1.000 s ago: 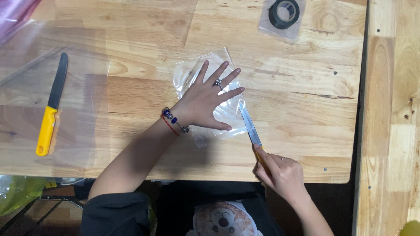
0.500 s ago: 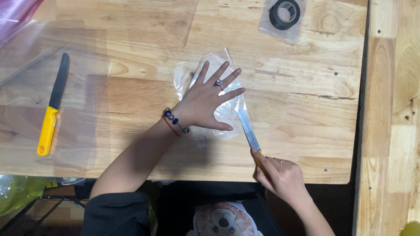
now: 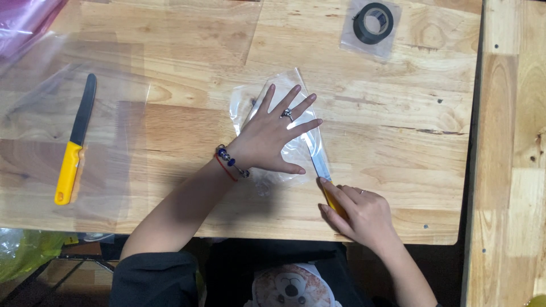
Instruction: The person uses a yellow-handled knife to cut a sheet of clear plastic on a wooden table. They repeatedly fold the plastic and slice it into smaller rectangular pieces, occasionally moving the cut sections aside.
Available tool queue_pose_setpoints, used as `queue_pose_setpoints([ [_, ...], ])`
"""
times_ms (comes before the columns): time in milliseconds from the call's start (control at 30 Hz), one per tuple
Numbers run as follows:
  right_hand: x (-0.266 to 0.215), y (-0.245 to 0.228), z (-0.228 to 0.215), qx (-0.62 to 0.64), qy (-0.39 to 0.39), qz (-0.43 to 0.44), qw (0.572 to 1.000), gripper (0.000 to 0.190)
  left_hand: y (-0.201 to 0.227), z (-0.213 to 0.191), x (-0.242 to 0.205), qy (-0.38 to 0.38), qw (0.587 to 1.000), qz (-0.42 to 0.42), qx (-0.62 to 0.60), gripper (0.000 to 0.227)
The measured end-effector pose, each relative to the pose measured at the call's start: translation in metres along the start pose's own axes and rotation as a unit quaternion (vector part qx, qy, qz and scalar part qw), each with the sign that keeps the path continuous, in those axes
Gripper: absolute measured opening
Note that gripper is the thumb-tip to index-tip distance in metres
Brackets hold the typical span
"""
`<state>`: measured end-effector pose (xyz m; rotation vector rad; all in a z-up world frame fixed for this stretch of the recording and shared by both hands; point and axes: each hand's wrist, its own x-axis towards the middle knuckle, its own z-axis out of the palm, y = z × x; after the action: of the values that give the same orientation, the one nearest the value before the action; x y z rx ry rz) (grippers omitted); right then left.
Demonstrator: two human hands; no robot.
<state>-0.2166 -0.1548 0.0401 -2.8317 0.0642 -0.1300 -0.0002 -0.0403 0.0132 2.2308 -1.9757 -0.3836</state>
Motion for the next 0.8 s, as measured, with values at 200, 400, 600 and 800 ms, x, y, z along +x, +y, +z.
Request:
queue_pose_setpoints([
  [200,0.025,0.037,0.006,0.015,0.038,0.012,0.999,0.025,0.0,0.0,0.0,0.001,1.0,0.001,-0.001,0.089],
  [400,0.056,0.046,0.024,0.031,0.013,-0.002,0.999,0.025,0.0,-0.001,0.001,0.005,1.0,0.002,-0.001,0.088],
  [600,0.053,0.049,0.026,0.06,-0.004,0.023,0.998,0.025,-0.003,0.002,0.001,0.066,0.995,0.005,-0.075,0.073],
  [800,0.052,0.049,0.022,0.071,-0.003,0.017,0.997,0.027,-0.002,0.017,0.008,0.137,0.99,-0.02,-0.014,0.05],
])
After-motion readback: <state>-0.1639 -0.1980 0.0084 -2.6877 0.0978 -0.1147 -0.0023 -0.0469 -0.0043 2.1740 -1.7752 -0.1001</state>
